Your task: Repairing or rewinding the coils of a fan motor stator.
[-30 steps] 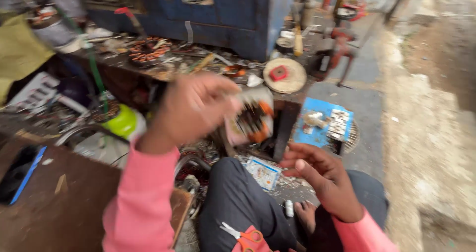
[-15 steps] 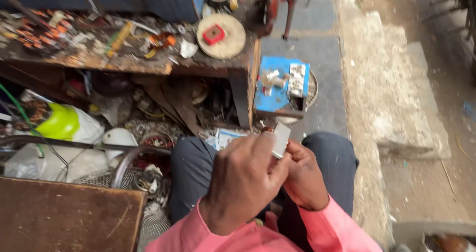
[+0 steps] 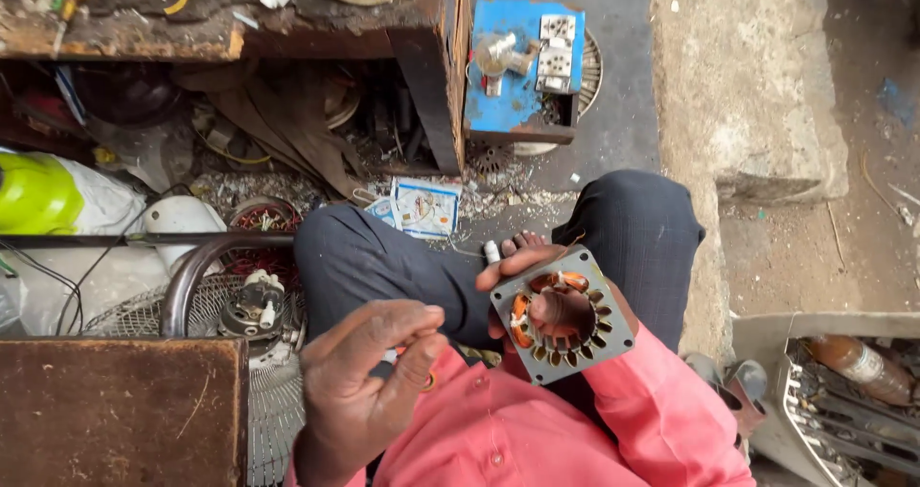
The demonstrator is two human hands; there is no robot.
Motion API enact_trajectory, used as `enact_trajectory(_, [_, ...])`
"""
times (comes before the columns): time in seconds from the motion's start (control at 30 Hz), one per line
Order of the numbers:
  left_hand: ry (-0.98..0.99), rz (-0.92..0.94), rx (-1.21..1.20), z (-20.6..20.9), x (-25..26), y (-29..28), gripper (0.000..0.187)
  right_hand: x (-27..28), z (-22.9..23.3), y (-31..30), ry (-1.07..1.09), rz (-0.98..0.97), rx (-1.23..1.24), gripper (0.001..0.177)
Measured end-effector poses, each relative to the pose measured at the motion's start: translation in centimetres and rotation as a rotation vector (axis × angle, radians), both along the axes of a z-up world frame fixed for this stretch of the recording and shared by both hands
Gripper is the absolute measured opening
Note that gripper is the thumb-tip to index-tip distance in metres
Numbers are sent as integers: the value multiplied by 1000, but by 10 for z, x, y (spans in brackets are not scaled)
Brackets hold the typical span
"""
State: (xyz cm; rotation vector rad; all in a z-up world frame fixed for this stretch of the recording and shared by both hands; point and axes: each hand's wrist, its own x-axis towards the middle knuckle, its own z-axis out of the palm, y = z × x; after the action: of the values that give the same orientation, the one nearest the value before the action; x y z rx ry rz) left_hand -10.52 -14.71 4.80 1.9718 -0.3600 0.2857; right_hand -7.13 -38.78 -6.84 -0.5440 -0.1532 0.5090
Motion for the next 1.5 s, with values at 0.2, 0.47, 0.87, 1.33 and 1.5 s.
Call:
enact_trajectory(0.2, [-43, -70, -64, -1, 2, -14, 24, 0, 0, 1, 21, -31, -44, 45])
enact_trajectory(0.47, [-117, -104, 9, 7, 5, -32, 28, 3, 16, 2, 69, -74, -112, 43])
enact_trajectory(0.87, [-151, -30, 55, 4, 19, -43, 55, 3, 9, 0, -329, -165, -566, 37])
enact_trajectory(1.33, [52, -18, -181, -4, 13, -14, 50, 6, 18, 8, -100, -86, -312, 39])
enact_trajectory(1.5, [-148, -47, 59, 17, 18, -14, 41, 7, 21, 10, -28, -57, -238, 40])
